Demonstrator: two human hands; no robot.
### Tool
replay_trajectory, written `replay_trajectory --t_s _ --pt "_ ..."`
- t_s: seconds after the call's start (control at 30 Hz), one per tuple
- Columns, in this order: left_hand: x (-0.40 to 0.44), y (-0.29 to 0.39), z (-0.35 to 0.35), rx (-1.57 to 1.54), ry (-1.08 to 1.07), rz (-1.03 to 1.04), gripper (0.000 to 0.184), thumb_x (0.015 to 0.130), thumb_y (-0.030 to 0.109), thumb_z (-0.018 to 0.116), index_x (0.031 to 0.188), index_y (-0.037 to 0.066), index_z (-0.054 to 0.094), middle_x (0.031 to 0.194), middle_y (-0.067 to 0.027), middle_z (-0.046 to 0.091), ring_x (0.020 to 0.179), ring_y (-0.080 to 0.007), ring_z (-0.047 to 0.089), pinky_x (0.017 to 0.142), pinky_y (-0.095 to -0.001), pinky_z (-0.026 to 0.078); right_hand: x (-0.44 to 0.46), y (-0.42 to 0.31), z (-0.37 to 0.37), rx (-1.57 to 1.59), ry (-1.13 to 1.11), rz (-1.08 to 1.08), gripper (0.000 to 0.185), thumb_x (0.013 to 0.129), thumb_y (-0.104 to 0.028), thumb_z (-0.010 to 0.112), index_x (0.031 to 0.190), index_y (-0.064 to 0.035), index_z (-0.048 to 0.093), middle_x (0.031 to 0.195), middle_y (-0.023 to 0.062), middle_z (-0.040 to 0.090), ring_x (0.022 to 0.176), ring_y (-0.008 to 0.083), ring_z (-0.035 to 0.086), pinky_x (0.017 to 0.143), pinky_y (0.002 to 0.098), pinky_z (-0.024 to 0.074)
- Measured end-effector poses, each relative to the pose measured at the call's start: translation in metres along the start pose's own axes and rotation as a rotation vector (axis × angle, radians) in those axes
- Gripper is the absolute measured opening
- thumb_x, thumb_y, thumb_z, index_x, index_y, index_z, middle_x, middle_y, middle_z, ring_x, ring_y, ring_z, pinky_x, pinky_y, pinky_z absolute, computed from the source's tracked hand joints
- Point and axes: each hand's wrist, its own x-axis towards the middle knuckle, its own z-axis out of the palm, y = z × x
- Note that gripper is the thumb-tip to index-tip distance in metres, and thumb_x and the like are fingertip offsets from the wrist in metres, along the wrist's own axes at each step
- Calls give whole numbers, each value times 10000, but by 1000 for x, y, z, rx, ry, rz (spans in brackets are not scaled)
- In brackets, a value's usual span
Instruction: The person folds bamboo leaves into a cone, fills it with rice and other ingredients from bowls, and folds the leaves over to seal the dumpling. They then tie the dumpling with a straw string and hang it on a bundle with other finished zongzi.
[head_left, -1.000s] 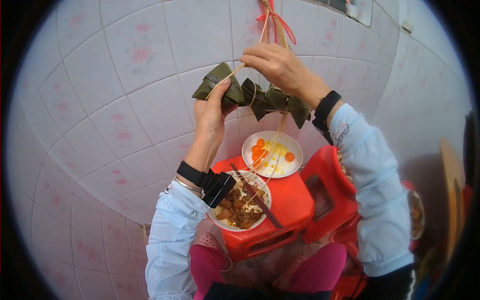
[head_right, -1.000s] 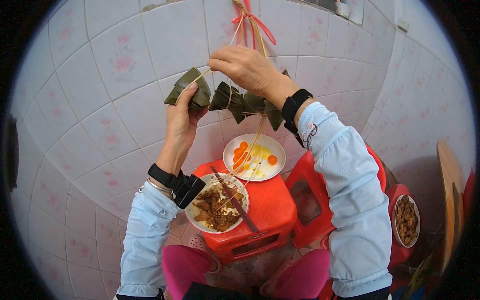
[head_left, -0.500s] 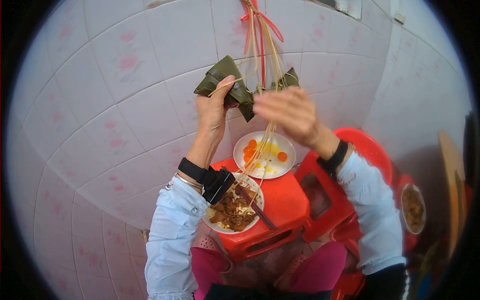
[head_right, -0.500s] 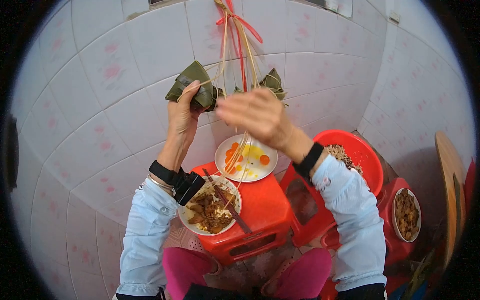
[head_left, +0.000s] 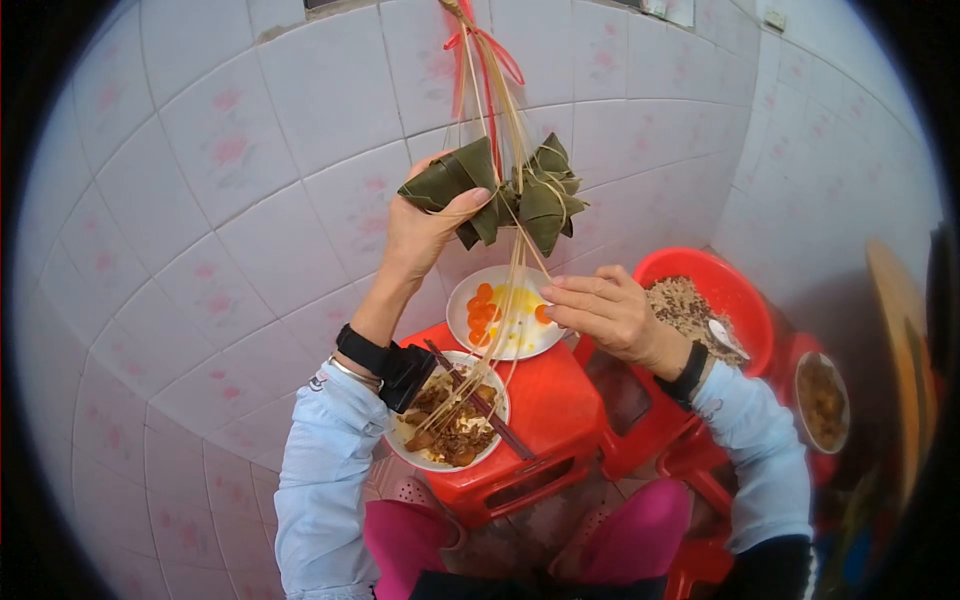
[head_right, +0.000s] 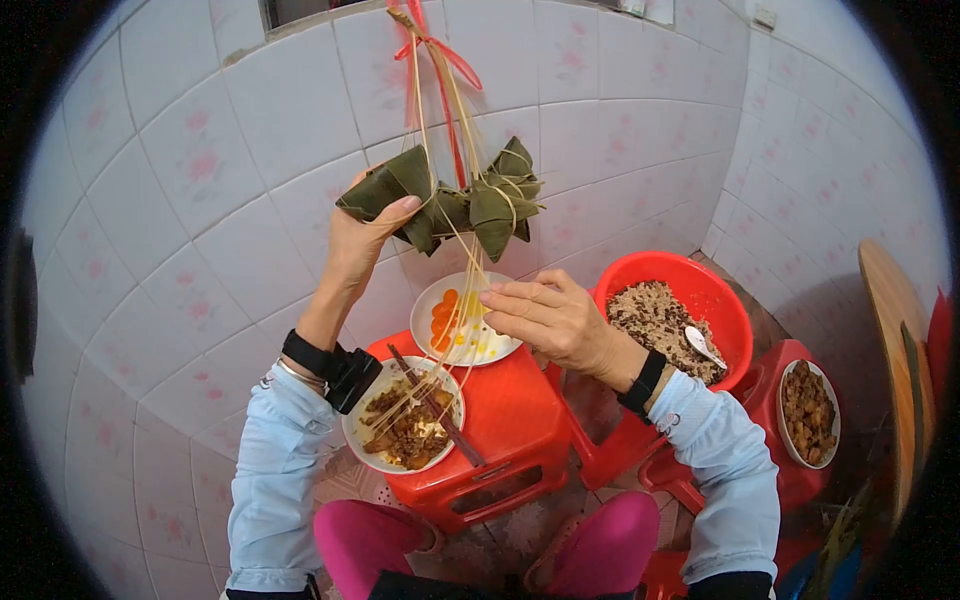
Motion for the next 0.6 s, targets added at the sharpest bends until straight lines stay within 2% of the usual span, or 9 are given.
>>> replay_trajectory --t_s 0.07,0.13,0.27,0.33,0.53,0.6 --pt "1 3 -3 16 -49 -16 500 782 191 755 1192 29 521 1036 -53 625 896 -117 609 765 -268 518 -2 -1 1 38 -2 29 220 761 -79 615 978 -98 648 1128 34 652 1045 160 610 770 322 455" --pt "2 10 -10 -52 -126 -147 527 769 196 766 1206 45 514 1036 -52 623 917 -129 609 771 -286 524 -1 -2 4 42 11 35 213 765 -82 612 974 -98 648 1129 33 651 1047 159 610 765 320 456" --pt "4 16 -17 -3 -154 -133 509 770 196 756 1195 48 519 1030 -59 624 921 -138 613 752 -292 530 -1 -6 13 64 56 32 141 788 -87 610 919 -104 661 1084 37 671 1012 166 629 705 300 434" --pt "5 16 -21 77 -279 -111 476 780 189 737 1179 42 525 1015 -66 629 896 -143 621 717 -289 535 -3 -8 15 60 45 27 145 789 -82 608 922 -103 661 1082 37 672 1009 167 630 705 297 433" --pt "2 24 -10 54 -301 -154 444 794 200 718 1156 21 533 963 -68 638 840 -148 631 664 -281 533 -10 -24 21 129 15 80 146 806 -103 598 939 -99 656 1122 37 658 1046 150 615 741 298 461" --pt "0 23 -5 56 -317 -164 446 801 196 710 1166 20 525 998 -81 629 848 -154 629 669 -283 537 -8 -30 24 151 29 81 146 805 -106 599 939 -98 658 1120 39 659 1046 153 617 739 295 462"
